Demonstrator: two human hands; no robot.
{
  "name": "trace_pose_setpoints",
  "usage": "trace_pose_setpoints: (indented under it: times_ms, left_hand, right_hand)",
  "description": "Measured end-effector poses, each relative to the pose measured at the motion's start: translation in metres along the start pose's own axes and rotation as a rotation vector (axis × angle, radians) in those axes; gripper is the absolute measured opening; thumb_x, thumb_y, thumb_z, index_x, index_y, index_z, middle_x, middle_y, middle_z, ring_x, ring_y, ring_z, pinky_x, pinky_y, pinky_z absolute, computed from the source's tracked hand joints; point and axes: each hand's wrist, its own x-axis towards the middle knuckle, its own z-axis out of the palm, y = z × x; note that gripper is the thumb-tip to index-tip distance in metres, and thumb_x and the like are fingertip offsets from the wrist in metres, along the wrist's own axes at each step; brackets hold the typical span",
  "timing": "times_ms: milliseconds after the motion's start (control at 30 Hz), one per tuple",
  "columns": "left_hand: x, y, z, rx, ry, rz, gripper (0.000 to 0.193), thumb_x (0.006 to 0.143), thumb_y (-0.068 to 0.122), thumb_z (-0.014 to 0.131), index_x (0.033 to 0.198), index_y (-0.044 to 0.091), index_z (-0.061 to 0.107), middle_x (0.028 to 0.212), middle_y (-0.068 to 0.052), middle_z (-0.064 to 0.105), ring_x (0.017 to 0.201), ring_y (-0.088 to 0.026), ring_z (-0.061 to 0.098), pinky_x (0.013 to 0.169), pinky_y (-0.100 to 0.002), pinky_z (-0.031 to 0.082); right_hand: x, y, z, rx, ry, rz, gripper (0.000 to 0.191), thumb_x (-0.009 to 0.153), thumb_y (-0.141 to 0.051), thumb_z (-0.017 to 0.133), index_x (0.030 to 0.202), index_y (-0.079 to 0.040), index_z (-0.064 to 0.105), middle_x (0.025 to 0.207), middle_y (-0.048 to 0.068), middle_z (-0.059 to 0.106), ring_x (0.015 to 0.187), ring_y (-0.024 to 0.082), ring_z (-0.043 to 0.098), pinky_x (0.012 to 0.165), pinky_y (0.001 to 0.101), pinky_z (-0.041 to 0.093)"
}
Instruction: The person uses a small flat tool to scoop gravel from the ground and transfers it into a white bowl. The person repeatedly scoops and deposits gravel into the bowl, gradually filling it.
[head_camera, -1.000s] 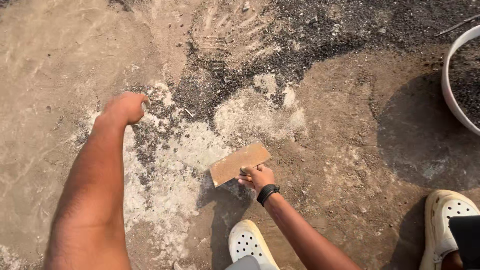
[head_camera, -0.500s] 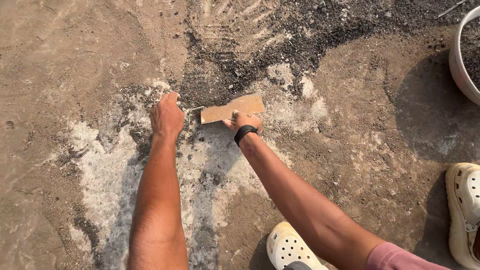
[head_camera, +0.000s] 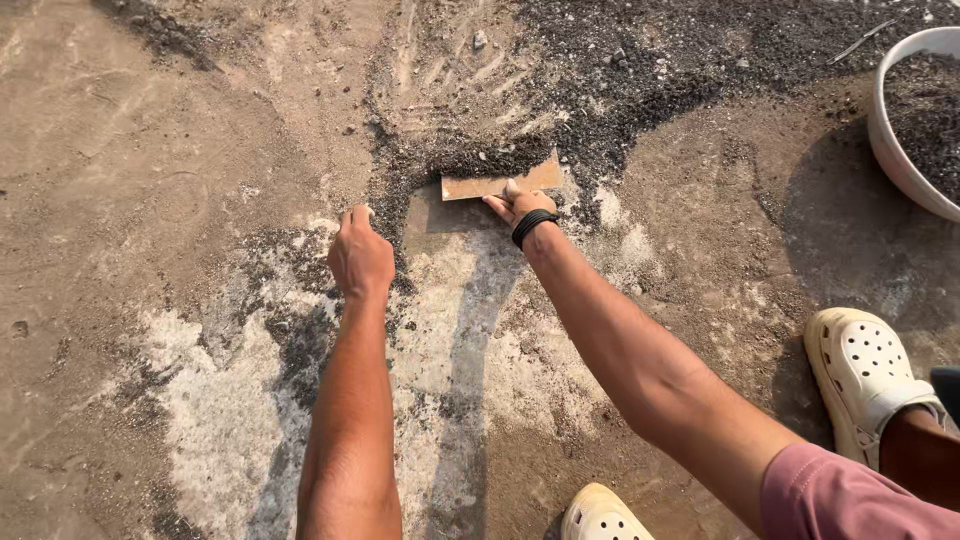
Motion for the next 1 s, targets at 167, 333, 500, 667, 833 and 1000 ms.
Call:
trace_pose_setpoints:
  times_ms: [167,333,500,667,833,1000]
  left_hand:
    - [-0.011,0.006,0.0,0.026,-0.044,0.153,0.036,0.089,-0.006,0.048,0.12,0.002,0.065,0.105,-0.017,0.071,0.07,-0.026,0.069,0.055,-0.037,0.056]
    - [-0.021,0.013,0.0,0.157,-0.147,0.198,0.029,0.099,0.008,0.048,0.121,0.008,0.066,0.11,-0.018,0.071,0.091,-0.04,0.071,0.077,-0.051,0.057]
    - [-0.02,0.0,0.016,0.085,-0.012,0.122,0.025,0.094,0.008,0.055,0.109,0.017,0.073,0.1,-0.012,0.073,0.087,-0.034,0.07,0.074,-0.048,0.055]
    - [0.0,-0.02,0.038,-0.106,-0.235,0.229,0.027,0.082,0.003,0.064,0.109,0.001,0.069,0.092,-0.016,0.072,0.083,-0.028,0.072,0.076,-0.042,0.059]
    - [0.023,-0.018,0.04,-0.356,-0.531,0.54,0.059,0.06,0.008,0.082,0.111,-0.014,0.062,0.086,-0.024,0.071,0.075,-0.028,0.072,0.068,-0.041,0.059]
    - [-0.003,-0.007,0.013,0.006,-0.291,0.221,0.026,0.092,0.001,0.055,0.112,0.0,0.071,0.096,-0.016,0.076,0.083,-0.027,0.076,0.081,-0.043,0.062]
  right_hand:
    - [0.005,-0.047,-0.041,0.063,-0.207,-0.071,0.026,0.1,-0.012,0.065,0.105,0.007,0.048,0.103,0.022,0.067,0.097,0.036,0.075,0.084,0.0389,0.067]
    - [0.006,-0.136,-0.096,0.202,-0.269,-0.122,0.031,0.102,-0.019,0.06,0.108,0.012,0.056,0.111,0.025,0.069,0.101,0.032,0.076,0.085,0.0332,0.063]
    - [0.013,-0.289,-0.195,0.341,-0.082,-0.352,0.02,0.102,-0.013,0.058,0.106,0.007,0.055,0.111,0.024,0.07,0.101,0.032,0.075,0.085,0.0327,0.068]
    - [0.018,-0.372,-0.27,0.503,0.033,-0.417,0.023,0.103,-0.005,0.054,0.114,0.015,0.056,0.109,0.028,0.07,0.1,0.035,0.075,0.081,0.0344,0.064]
    - [0.012,-0.278,-0.268,0.353,0.063,-0.278,0.025,0.103,-0.009,0.054,0.116,0.012,0.054,0.108,0.029,0.072,0.1,0.035,0.075,0.08,0.0313,0.068]
    - [-0.032,-0.154,-0.247,0.111,0.082,-0.148,0.018,0.1,-0.009,0.063,0.106,0.007,0.057,0.104,0.021,0.067,0.09,0.03,0.074,0.072,0.0333,0.068]
